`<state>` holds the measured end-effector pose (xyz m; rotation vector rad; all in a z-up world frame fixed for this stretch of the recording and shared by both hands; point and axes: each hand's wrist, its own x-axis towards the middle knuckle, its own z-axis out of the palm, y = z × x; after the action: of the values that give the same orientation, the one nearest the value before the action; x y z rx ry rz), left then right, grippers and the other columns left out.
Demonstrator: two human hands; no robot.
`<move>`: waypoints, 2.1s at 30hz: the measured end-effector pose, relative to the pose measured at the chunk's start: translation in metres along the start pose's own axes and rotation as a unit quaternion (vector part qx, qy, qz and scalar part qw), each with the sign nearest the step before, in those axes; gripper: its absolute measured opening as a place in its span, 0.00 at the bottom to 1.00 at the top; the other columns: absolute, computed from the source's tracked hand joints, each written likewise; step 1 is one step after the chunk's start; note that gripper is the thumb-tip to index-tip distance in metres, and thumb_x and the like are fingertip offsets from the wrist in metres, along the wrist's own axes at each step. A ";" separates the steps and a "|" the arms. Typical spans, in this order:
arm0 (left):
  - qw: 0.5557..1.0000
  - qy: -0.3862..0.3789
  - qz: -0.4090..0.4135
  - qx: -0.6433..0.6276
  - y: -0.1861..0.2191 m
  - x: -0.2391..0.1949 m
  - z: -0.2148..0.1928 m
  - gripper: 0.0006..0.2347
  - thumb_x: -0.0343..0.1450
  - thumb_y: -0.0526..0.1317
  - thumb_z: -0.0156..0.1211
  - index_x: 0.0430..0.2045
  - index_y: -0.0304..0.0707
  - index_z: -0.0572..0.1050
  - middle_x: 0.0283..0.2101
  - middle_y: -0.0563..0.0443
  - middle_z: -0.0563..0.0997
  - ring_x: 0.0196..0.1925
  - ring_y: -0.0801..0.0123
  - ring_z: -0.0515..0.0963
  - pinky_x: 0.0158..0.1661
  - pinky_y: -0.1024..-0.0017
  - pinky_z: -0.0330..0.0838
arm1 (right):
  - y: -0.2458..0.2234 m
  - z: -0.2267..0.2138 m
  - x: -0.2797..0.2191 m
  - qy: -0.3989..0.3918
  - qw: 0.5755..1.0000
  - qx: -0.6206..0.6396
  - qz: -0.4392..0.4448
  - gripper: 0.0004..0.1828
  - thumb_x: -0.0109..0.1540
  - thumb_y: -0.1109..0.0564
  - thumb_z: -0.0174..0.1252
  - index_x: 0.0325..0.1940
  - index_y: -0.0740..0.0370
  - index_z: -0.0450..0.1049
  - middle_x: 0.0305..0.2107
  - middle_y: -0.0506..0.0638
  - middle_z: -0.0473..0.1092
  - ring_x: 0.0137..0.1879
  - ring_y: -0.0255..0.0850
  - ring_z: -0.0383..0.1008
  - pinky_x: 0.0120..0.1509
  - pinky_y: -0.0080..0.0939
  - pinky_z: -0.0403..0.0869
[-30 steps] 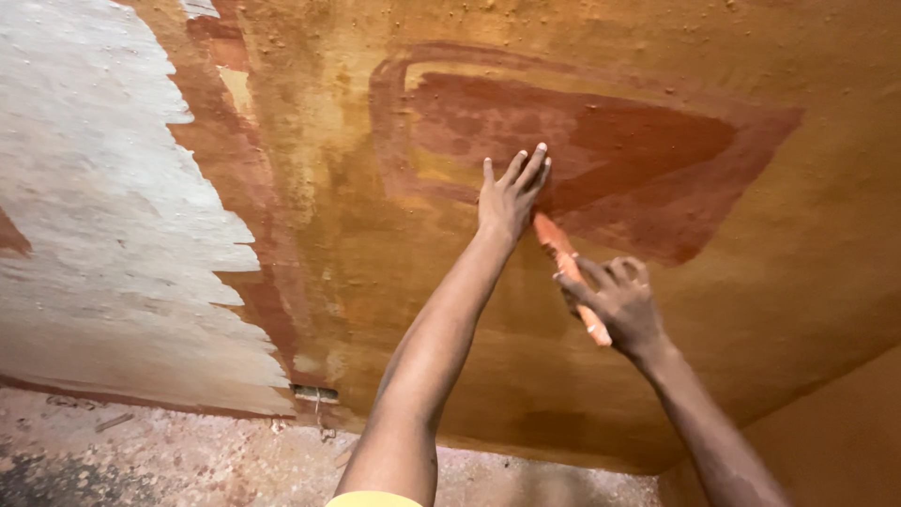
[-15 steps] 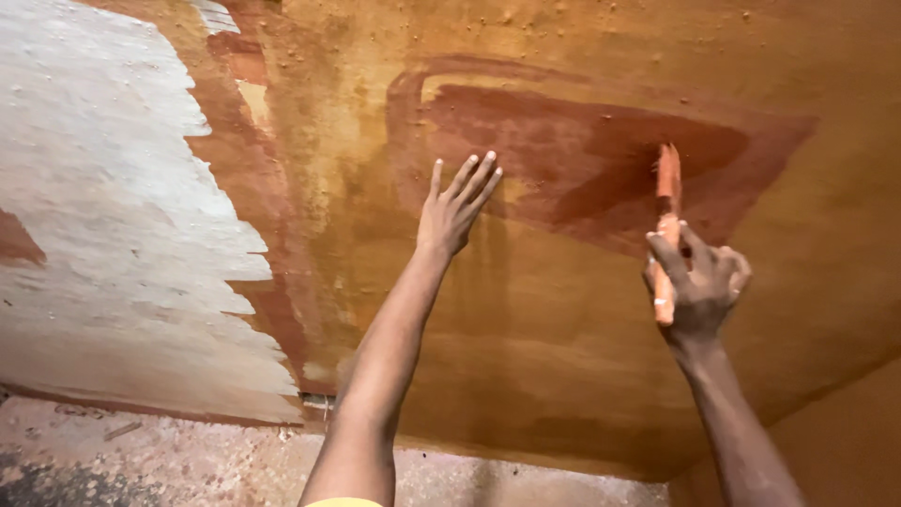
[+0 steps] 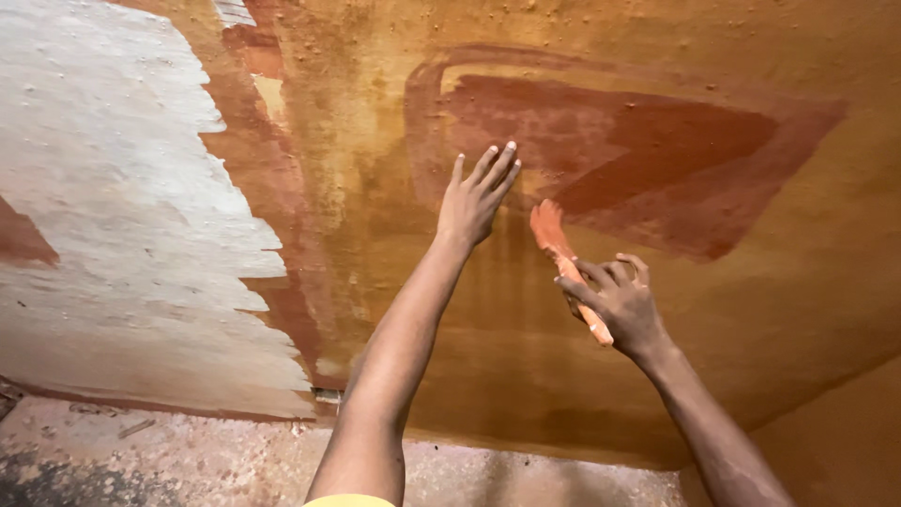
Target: The person scoops reddish-brown plaster from a bucket using a trowel and applies it to a wall, spreading and smoothing the material in horizontal strokes. The person uses the left hand to steady the wall while the right hand manipulates the trowel.
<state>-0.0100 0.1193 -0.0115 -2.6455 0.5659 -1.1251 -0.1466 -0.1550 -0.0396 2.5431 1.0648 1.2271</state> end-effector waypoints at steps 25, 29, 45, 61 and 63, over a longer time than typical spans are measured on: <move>0.998 -0.057 -0.031 -0.012 -0.022 -0.020 -0.005 0.38 0.63 0.40 0.65 0.72 0.43 0.55 0.77 0.50 0.43 0.75 0.53 0.56 0.63 0.36 0.61 | 0.031 -0.026 0.008 0.218 0.953 -0.027 0.210 0.18 0.70 0.62 0.67 0.62 0.53 0.74 0.56 0.59 0.71 0.58 0.55 0.76 0.62 0.50 0.78; 0.997 -0.058 -0.028 -0.033 -0.026 -0.020 -0.007 0.34 0.63 0.40 0.65 0.68 0.42 0.62 0.77 0.49 0.42 0.74 0.52 0.57 0.64 0.38 0.60 | -0.002 -0.015 0.031 0.185 0.957 0.094 0.203 0.22 0.64 0.64 0.64 0.62 0.53 0.74 0.58 0.61 0.71 0.56 0.56 0.76 0.55 0.49 0.77; 0.996 -0.074 -0.024 -0.041 -0.042 -0.033 0.014 0.25 0.64 0.41 0.66 0.58 0.44 0.73 0.78 0.55 0.37 0.75 0.58 0.56 0.62 0.35 0.62 | -0.045 -0.008 0.057 0.007 0.983 0.175 -0.051 0.24 0.60 0.62 0.59 0.61 0.52 0.71 0.56 0.63 0.71 0.57 0.57 0.76 0.57 0.48 0.77; 0.994 -0.090 -0.016 -0.061 -0.044 -0.032 0.008 0.17 0.65 0.40 0.65 0.48 0.42 0.79 0.78 0.56 0.36 0.75 0.58 0.56 0.65 0.40 0.61 | 0.008 -0.039 0.045 0.231 0.936 0.048 0.261 0.15 0.75 0.65 0.60 0.65 0.57 0.73 0.62 0.63 0.68 0.65 0.55 0.73 0.69 0.48 0.76; 0.994 -0.092 -0.016 -0.060 -0.044 -0.033 0.007 0.16 0.65 0.40 0.65 0.48 0.42 0.80 0.78 0.56 0.36 0.75 0.59 0.56 0.65 0.40 0.61 | 0.003 -0.033 0.051 0.210 0.948 0.057 0.231 0.17 0.72 0.63 0.63 0.65 0.55 0.74 0.62 0.61 0.69 0.66 0.55 0.73 0.68 0.48 0.76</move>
<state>-0.0143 0.1732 -0.0232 -2.8307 0.5721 -0.8683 -0.1477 -0.1304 0.0159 2.7917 0.6153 1.9439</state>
